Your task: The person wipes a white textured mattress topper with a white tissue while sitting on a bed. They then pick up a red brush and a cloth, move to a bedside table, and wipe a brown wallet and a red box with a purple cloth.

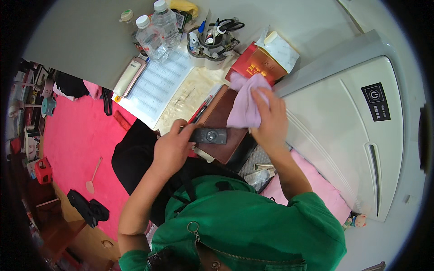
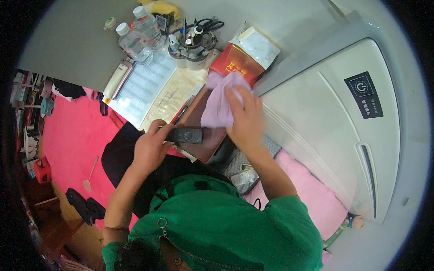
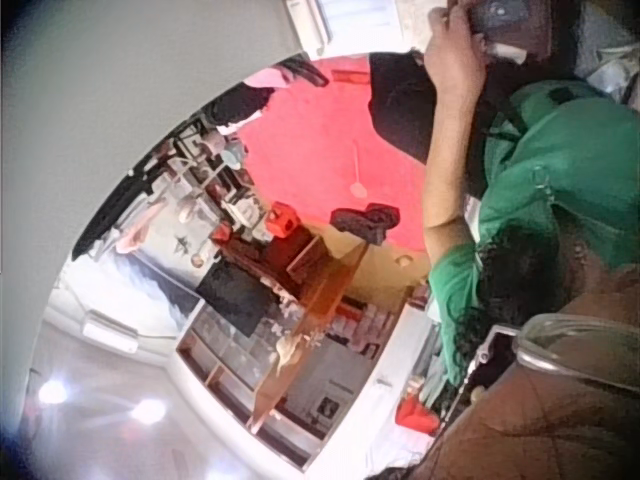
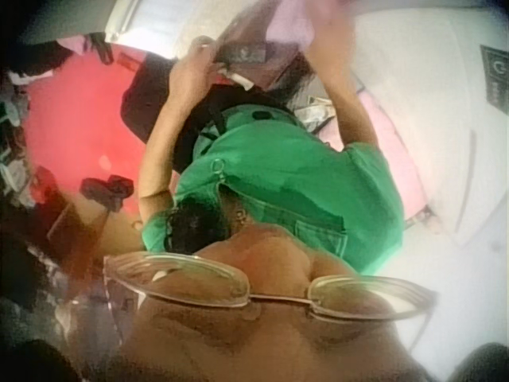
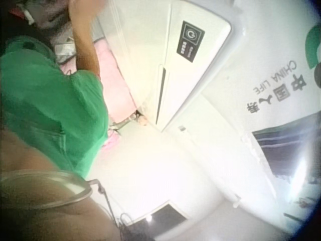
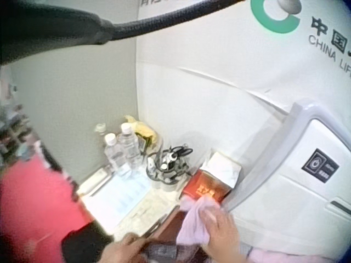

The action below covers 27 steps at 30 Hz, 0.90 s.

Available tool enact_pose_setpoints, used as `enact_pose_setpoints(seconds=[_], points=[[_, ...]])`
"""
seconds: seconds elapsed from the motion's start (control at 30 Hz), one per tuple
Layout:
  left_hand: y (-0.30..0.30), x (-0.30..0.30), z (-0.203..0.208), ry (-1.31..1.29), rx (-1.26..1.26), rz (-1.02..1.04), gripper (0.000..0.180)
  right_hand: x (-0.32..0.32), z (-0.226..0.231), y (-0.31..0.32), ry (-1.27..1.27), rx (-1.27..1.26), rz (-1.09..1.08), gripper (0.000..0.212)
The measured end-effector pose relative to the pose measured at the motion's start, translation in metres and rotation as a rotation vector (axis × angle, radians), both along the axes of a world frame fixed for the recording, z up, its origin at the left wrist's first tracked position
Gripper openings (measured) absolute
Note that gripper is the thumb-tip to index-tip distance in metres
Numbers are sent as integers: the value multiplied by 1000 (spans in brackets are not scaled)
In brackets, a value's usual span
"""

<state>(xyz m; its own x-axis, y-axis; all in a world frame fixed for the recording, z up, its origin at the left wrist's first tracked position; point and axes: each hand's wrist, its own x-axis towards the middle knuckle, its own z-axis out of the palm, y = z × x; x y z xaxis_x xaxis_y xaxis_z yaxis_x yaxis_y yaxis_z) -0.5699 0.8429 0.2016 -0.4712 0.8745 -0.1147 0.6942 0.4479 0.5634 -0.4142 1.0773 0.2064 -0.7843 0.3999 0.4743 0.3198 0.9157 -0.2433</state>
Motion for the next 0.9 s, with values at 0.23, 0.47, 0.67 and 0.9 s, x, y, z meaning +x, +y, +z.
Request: enact_pose_setpoints(seconds=[0.23, 0.47, 0.67, 0.9], points=[[23, 20, -31, 134, 8, -117, 51, -43, -4, 6, -319, 66, -178, 57], [23, 17, -38, 178, 35, -135, 37, -89, 10, 10, -353, 5, -85, 66], [16, 16, -44, 170, 122, -126, 35, -33, 20, 10, -552, -20, -170, 72], [22, 18, -42, 141, 17, -184, 44, -64, 11, 17, -480, 25, -111, 67]])
